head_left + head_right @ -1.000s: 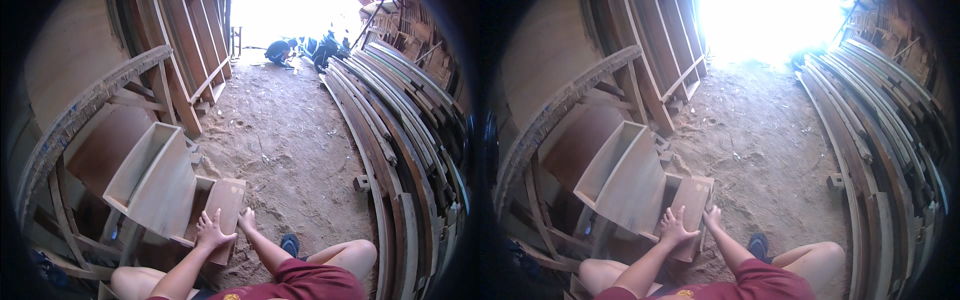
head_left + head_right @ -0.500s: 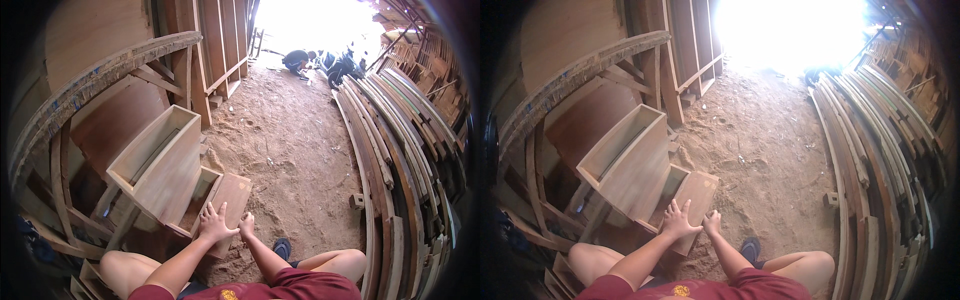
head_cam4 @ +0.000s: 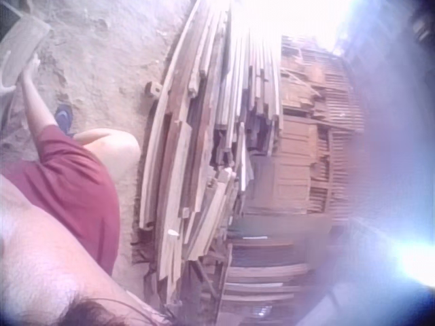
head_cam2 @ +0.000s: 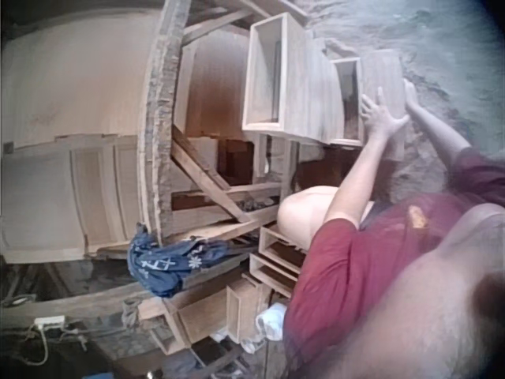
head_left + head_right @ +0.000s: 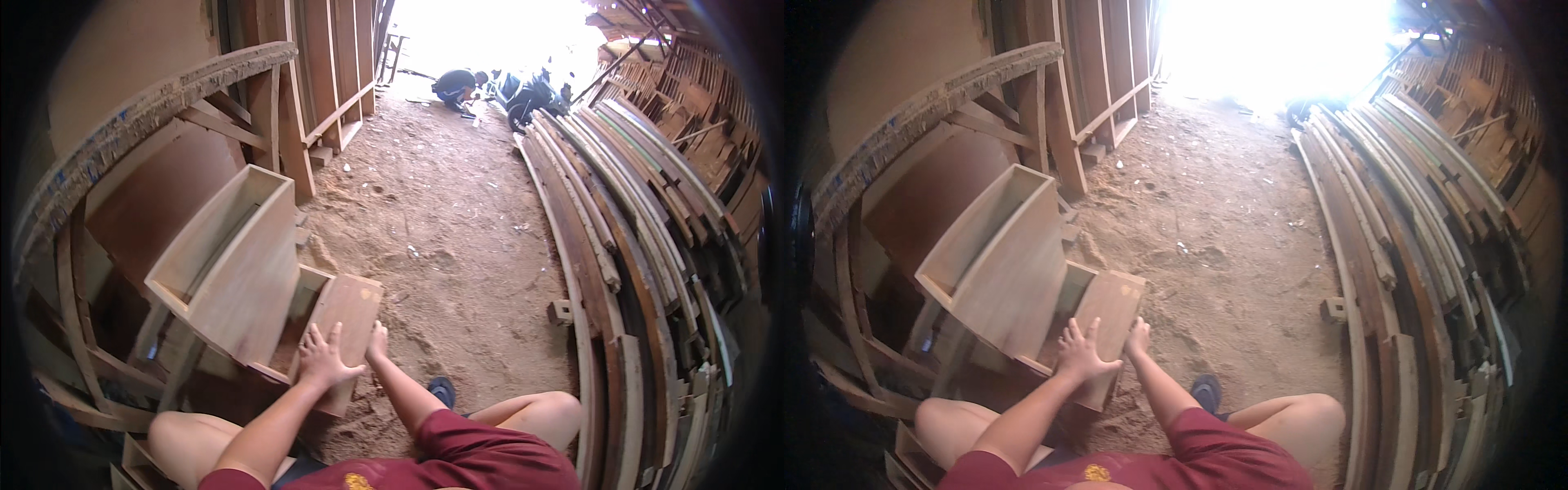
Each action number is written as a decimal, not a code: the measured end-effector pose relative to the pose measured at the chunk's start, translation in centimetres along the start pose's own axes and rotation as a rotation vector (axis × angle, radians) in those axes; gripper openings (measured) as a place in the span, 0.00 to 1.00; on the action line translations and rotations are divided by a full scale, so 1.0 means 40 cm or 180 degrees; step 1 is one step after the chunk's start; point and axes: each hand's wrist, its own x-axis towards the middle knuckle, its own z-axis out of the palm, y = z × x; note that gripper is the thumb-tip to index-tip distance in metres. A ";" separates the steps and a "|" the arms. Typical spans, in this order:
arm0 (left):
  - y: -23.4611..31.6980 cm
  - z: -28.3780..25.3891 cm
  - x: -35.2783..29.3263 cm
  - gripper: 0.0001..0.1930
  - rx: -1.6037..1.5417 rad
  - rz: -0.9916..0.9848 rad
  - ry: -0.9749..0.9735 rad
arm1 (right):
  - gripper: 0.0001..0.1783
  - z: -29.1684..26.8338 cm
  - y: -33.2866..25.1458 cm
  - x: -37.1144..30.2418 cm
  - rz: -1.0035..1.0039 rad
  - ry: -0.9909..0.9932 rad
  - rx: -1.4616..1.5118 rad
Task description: The person sits on the ground and assembles a wooden drawer unit by inserting a wooden panel into a frame. They repeatedly adjust and press the panel into place, then remove it and reinsert it multiple times.
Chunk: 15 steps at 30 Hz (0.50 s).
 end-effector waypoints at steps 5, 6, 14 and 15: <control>-0.050 0.013 -0.015 0.68 0.0034 -0.0196 0.0116 | 0.27 -0.023 -0.001 -0.154 -0.0773 -0.0490 -0.1261; -0.055 0.007 -0.010 0.68 0.0017 -0.0203 0.0183 | 0.29 -0.047 0.007 -0.191 -0.0659 -0.0588 -0.1359; -0.012 0.023 0.011 0.66 0.0024 0.0082 0.0375 | 0.40 -0.035 0.089 -0.058 -0.0756 -0.0418 0.0539; -0.054 0.034 -0.026 0.66 0.0082 -0.0136 0.0322 | 0.26 -0.021 0.029 -0.124 -0.0632 -0.0784 0.0048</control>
